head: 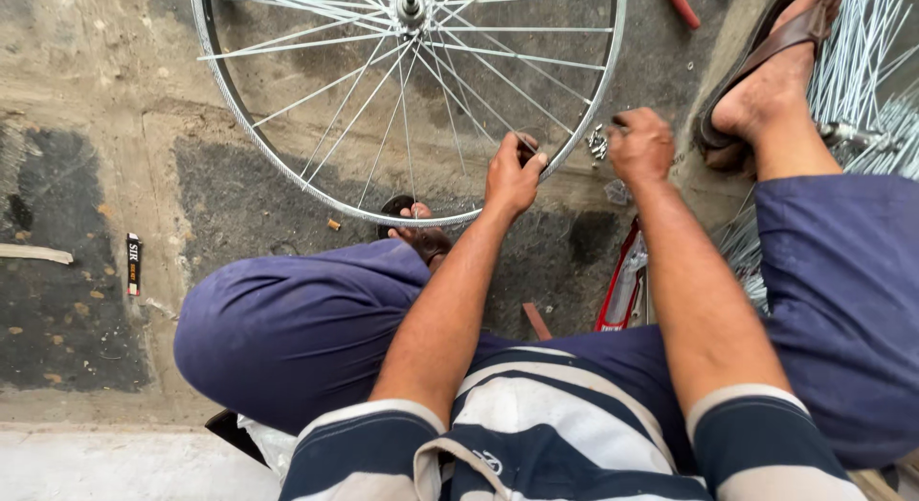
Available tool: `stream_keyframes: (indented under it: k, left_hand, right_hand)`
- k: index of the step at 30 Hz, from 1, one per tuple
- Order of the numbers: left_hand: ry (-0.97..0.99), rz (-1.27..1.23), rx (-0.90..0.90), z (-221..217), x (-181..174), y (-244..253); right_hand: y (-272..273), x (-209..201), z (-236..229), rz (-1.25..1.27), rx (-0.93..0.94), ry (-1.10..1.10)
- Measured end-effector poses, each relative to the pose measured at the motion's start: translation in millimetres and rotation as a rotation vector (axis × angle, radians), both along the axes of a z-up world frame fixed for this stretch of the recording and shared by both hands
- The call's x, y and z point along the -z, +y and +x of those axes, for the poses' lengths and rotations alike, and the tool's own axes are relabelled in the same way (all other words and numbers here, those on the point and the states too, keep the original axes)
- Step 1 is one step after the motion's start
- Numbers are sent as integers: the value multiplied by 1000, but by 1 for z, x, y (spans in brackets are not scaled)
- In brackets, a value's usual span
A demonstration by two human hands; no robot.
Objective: The person is sitting on the floor assembling a bicycle wheel by hand. They insert spokes into the rim and hub, then tighten the nipples to secure them.
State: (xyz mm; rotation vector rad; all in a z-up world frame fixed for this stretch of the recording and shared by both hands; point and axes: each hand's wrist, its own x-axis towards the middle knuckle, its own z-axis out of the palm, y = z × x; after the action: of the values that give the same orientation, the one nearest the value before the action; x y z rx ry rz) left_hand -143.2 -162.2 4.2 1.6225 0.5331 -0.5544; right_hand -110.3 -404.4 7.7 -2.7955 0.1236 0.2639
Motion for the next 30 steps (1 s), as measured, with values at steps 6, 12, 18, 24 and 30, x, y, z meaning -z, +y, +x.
stream_keyframes:
  k: [6, 12, 18, 24, 30]
  left_hand:
    - [42, -192, -89, 4, 1, 0]
    - [25, -106, -12, -1, 4, 2]
    - [-110, -18, 3, 1, 4, 0]
    - [-77, 2, 9, 5, -2, -2]
    - [-92, 33, 1, 4, -4, -3]
  right_hand:
    - [29, 43, 20, -222, 16, 116]
    - [40, 29, 24, -225, -46, 187]
    - [32, -14, 10, 762, 822, 376]
    - [37, -66, -11, 1315, 974, 446]
    - [64, -85, -34, 1224, 854, 451]
